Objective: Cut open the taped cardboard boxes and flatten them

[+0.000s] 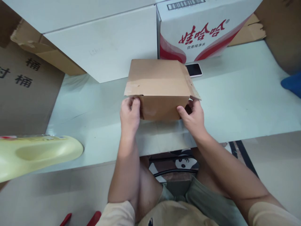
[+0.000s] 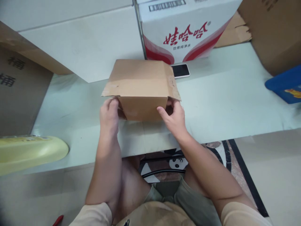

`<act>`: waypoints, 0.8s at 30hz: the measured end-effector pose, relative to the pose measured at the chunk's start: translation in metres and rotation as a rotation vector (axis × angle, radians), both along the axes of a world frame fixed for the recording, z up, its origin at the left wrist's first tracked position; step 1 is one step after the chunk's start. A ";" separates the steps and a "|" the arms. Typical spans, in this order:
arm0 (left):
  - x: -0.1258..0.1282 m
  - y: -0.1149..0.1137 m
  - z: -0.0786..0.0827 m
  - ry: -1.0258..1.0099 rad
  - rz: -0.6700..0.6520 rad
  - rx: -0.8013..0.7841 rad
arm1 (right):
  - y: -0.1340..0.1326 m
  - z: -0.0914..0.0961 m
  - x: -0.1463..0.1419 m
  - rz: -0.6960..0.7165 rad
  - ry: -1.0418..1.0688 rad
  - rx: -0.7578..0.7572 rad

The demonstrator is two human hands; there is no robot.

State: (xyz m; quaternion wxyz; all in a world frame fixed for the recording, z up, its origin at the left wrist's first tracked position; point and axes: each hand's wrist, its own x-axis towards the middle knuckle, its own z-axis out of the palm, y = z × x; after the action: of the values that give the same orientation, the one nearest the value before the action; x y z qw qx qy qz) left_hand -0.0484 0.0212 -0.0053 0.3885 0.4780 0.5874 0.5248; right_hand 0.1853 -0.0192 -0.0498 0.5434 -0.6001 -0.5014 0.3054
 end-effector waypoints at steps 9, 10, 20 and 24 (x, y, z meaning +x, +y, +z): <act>0.003 -0.005 0.008 0.195 0.099 0.074 | -0.001 0.002 -0.003 -0.019 0.004 -0.025; 0.003 -0.005 0.009 0.185 0.092 0.076 | -0.001 0.003 -0.003 -0.019 0.009 -0.020; 0.006 -0.007 0.015 0.138 0.063 0.070 | 0.000 0.001 -0.002 0.008 0.015 0.007; 0.007 -0.006 0.014 0.114 0.070 0.078 | -0.001 0.001 -0.003 0.024 0.006 0.011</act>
State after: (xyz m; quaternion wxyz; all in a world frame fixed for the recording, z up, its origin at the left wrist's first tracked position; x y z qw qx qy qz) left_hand -0.0416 0.0147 0.0090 0.3168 0.5010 0.6042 0.5325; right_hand 0.1824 -0.0198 -0.0484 0.5444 -0.5902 -0.5086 0.3109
